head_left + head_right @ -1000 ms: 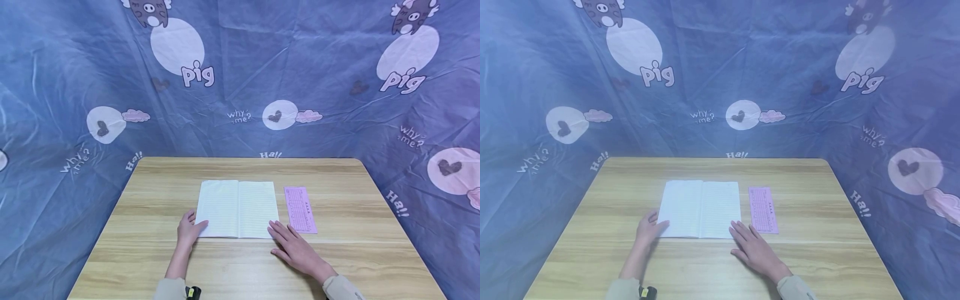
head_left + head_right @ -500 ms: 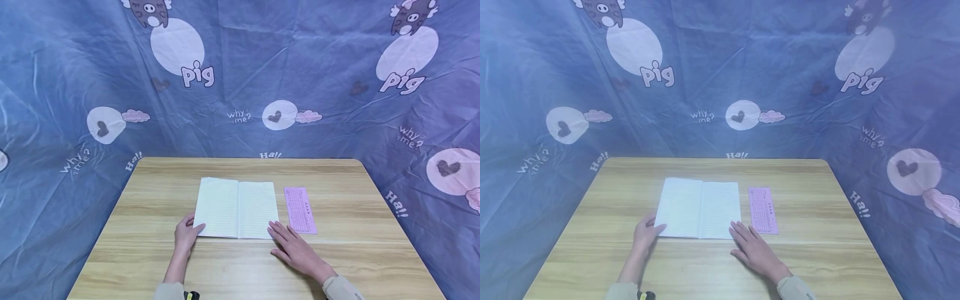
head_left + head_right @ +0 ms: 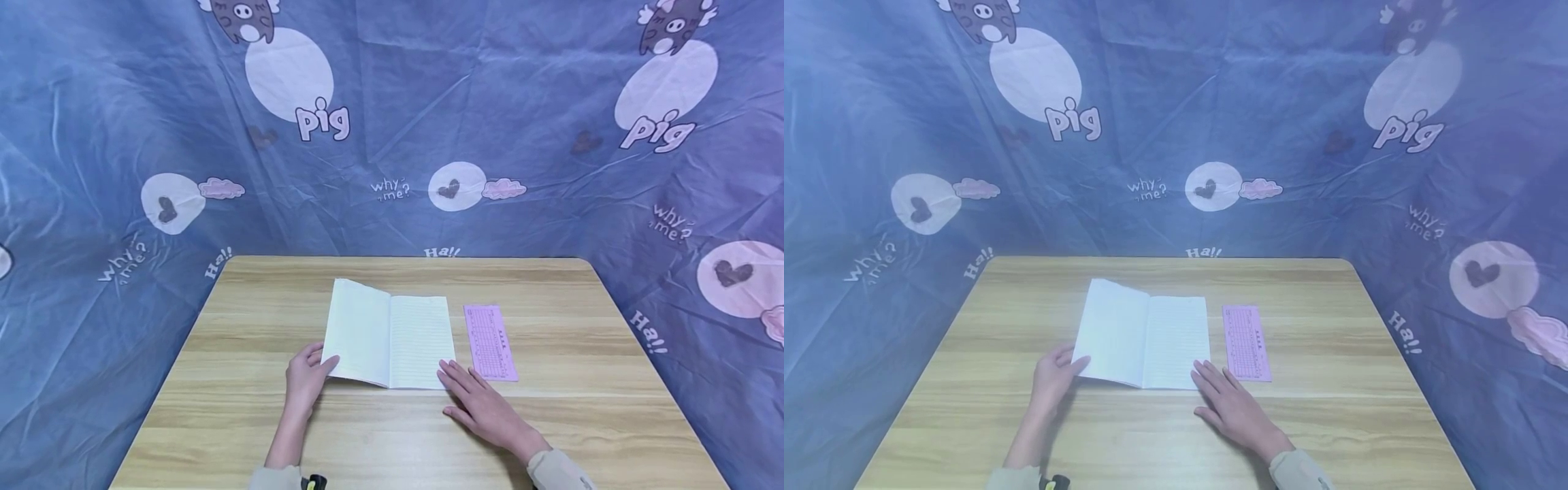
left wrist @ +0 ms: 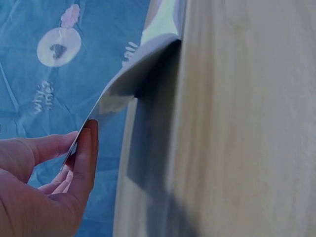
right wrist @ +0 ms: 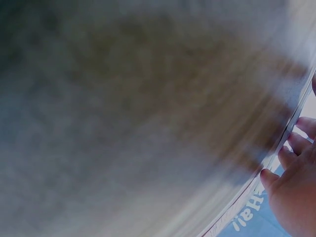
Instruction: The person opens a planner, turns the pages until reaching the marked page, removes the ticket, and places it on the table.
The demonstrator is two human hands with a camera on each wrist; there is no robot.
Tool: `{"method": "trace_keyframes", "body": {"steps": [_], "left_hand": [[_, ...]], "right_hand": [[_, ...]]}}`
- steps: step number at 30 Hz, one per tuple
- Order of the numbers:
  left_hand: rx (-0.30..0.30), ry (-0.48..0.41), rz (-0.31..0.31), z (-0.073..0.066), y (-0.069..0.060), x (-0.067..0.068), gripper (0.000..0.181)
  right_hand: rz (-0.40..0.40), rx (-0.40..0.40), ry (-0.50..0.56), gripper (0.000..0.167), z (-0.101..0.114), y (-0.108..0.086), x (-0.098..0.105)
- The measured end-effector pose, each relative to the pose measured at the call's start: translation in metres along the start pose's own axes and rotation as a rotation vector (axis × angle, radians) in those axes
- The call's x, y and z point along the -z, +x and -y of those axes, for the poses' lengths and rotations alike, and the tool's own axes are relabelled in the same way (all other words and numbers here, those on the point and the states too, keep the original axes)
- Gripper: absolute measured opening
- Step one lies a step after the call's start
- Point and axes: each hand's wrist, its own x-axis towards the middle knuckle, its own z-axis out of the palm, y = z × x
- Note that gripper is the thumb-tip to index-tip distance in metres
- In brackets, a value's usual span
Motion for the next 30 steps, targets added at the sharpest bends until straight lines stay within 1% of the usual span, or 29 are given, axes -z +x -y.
{"method": "trace_keyframes", "body": {"steps": [6, 10, 16, 19, 24, 30], "left_hand": [[-0.023, -0.032, 0.044, -0.018, -0.006, -0.008, 0.047], [-0.039, -0.044, 0.069, -0.027, -0.01, -0.017, 0.045], [-0.063, -0.038, 0.107, -0.038, -0.014, -0.033, 0.042], [-0.084, -0.043, 0.133, -0.04, -0.015, -0.04, 0.042], [-0.117, -0.056, 0.172, -0.041, -0.015, -0.054, 0.04], [-0.158, -0.041, 0.203, -0.04, -0.016, -0.068, 0.038]], "right_hand": [[0.004, -0.008, 0.005, 0.064, 0.0, 0.0, 0.0], [0.002, -0.011, 0.009, 0.064, 0.0, 0.0, 0.0], [0.0, -0.008, 0.013, 0.064, 0.0, 0.0, 0.0], [0.002, -0.008, 0.015, 0.064, 0.0, 0.0, 0.0], [0.003, -0.017, 0.028, 0.063, 0.001, 0.0, 0.001], [0.01, -0.044, 0.084, 0.059, 0.003, 0.005, 0.007]]}}
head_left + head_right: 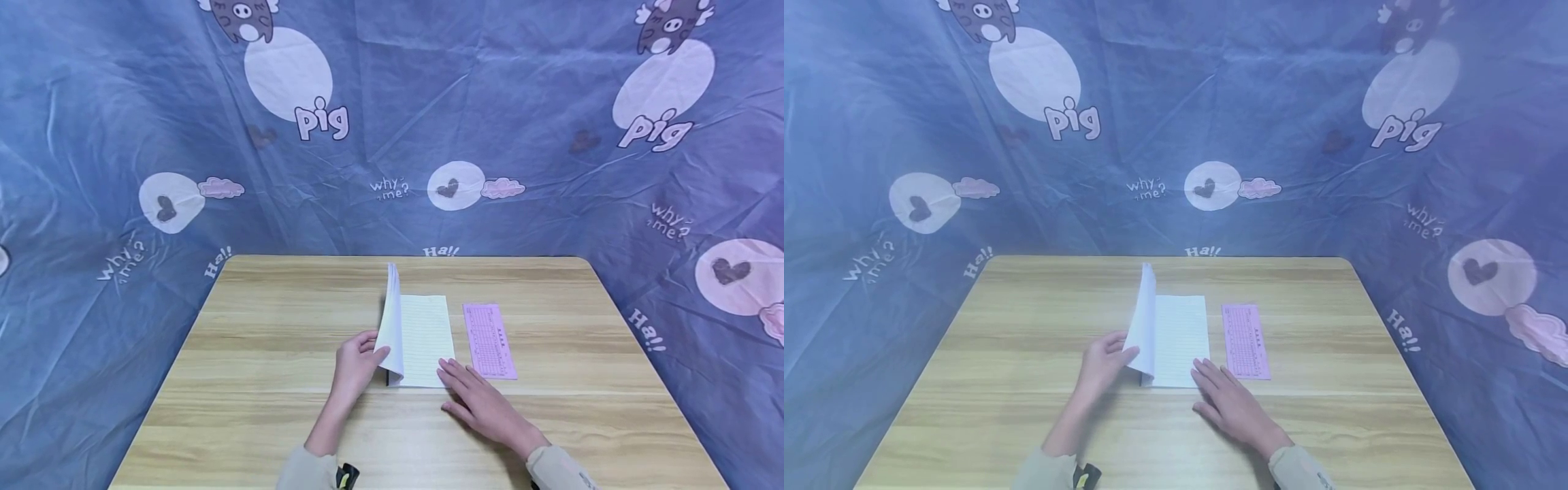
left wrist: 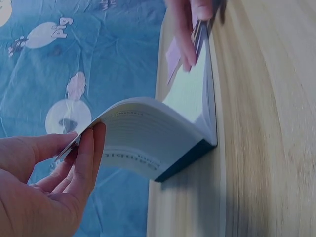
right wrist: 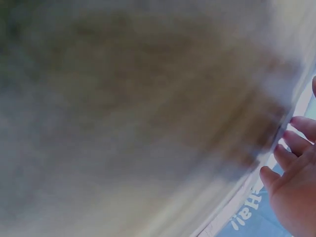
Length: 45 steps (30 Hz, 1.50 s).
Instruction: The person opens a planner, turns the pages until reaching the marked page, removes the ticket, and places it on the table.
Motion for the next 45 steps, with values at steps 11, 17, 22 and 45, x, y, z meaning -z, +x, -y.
{"method": "trace_keyframes", "body": {"steps": [11, 17, 22, 45], "left_hand": [[-0.037, 0.033, 0.06, -0.001, -0.001, -0.025, 0.034], [-0.075, 0.07, 0.082, 0.003, -0.001, -0.038, 0.031], [-0.14, 0.138, 0.096, 0.005, -0.003, -0.052, 0.028], [-0.518, 0.807, 0.065, 0.032, -0.029, -0.089, 0.059]], "right_hand": [[-0.013, -0.273, 0.367, 0.051, 0.013, 0.042, 0.028], [-0.198, -0.392, 0.637, 0.046, 0.019, 0.086, 0.041], [-0.271, -0.479, 0.755, 0.048, 0.02, 0.112, 0.043], [-0.352, -0.407, 0.516, 0.047, 0.002, 0.104, 0.036]]}}
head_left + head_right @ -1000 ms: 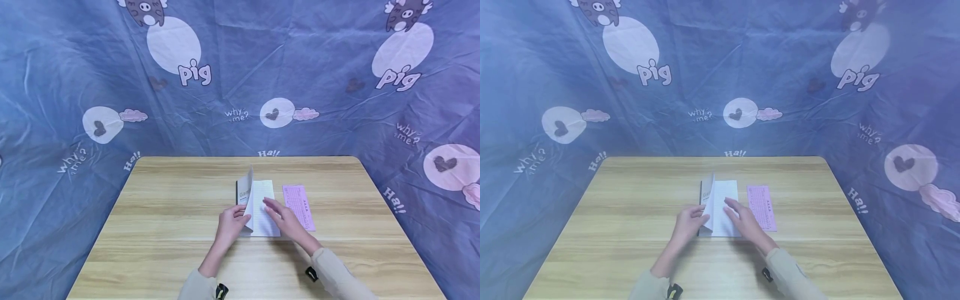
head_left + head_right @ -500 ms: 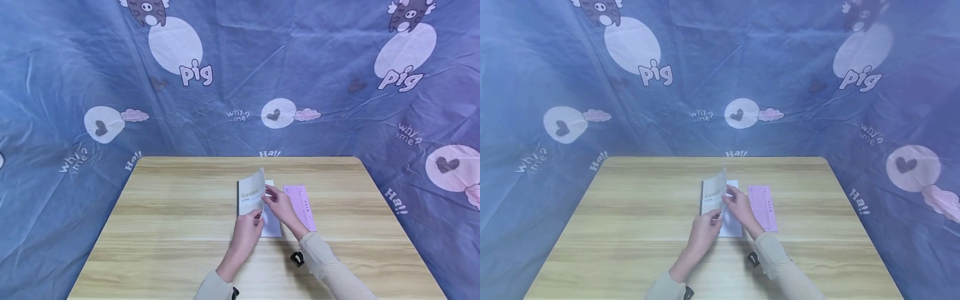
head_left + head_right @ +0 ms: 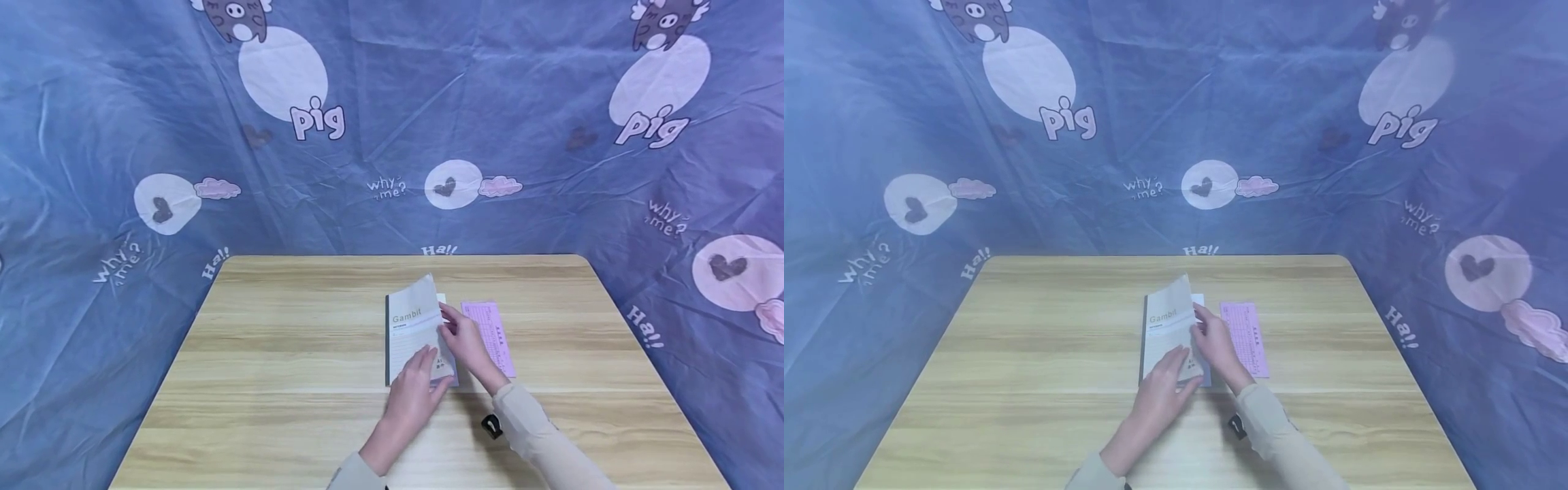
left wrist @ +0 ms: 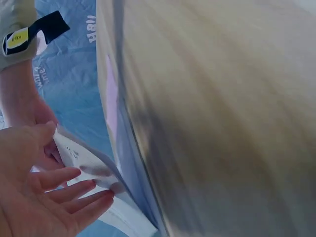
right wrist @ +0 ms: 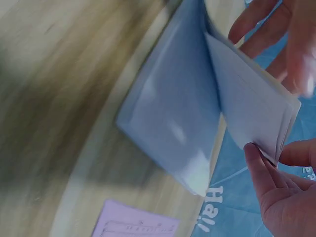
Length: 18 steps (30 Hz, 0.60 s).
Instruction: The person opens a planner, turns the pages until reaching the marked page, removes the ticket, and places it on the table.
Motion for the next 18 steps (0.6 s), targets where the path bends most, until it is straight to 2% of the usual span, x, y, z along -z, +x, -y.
{"method": "trace_keyframes", "body": {"steps": [7, 14, 18], "left_hand": [[0.018, 0.036, 0.068, 0.022, -0.01, -0.004, 0.046], [0.036, 0.086, 0.099, 0.04, -0.016, 0.0, 0.041], [0.054, 0.099, 0.114, 0.046, -0.019, 0.003, 0.041]], "right_hand": [[0.006, 0.013, -0.116, 0.054, -0.009, -0.008, 0.001], [0.099, 0.062, -0.348, 0.057, -0.021, -0.021, -0.001], [0.145, 0.1, -0.406, 0.057, -0.028, -0.029, -0.002]]}}
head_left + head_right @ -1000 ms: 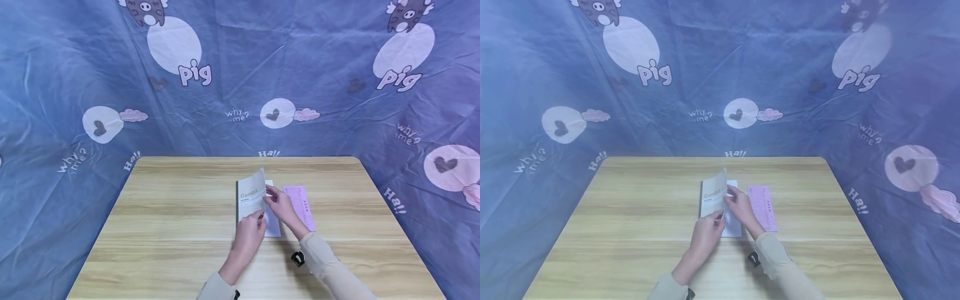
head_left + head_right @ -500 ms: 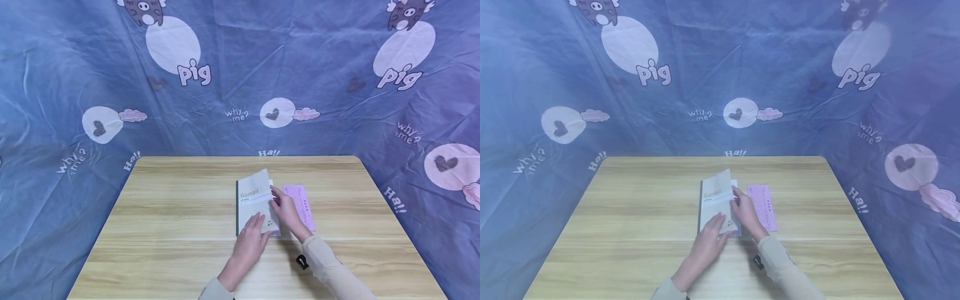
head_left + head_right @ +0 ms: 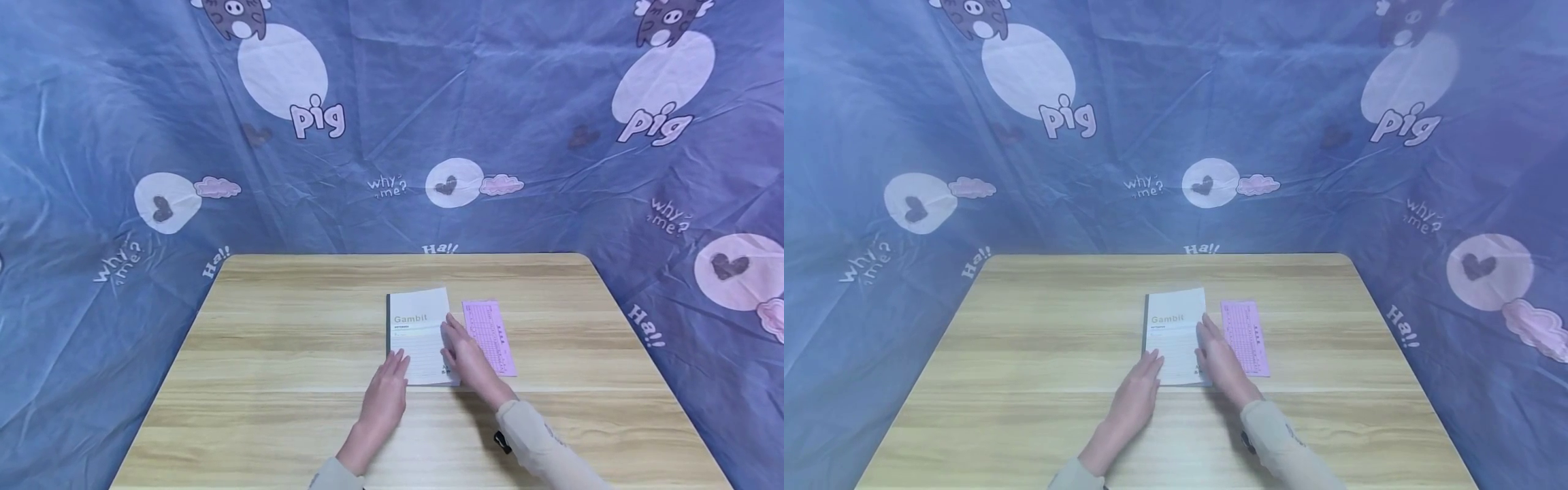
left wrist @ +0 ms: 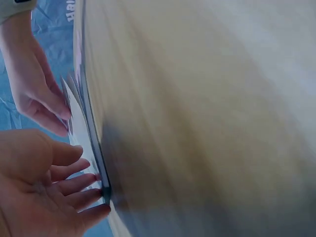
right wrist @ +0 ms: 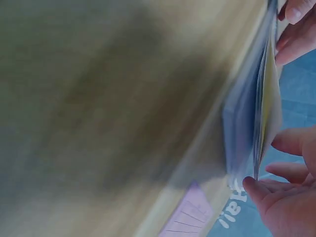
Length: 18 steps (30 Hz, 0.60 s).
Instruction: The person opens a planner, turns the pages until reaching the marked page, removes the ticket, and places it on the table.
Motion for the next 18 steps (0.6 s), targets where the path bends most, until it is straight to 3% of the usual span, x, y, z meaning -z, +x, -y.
{"method": "trace_keyframes", "body": {"steps": [8, 18], "left_hand": [[-0.01, 0.054, 0.032, 0.006, -0.004, 0.0, 0.046], [-0.018, 0.134, 0.083, 0.007, -0.007, 0.002, 0.053]], "right_hand": [[0.059, 0.051, -0.059, 0.058, -0.005, -0.018, -0.006], [0.091, 0.196, -0.143, 0.064, -0.007, -0.037, -0.009]]}}
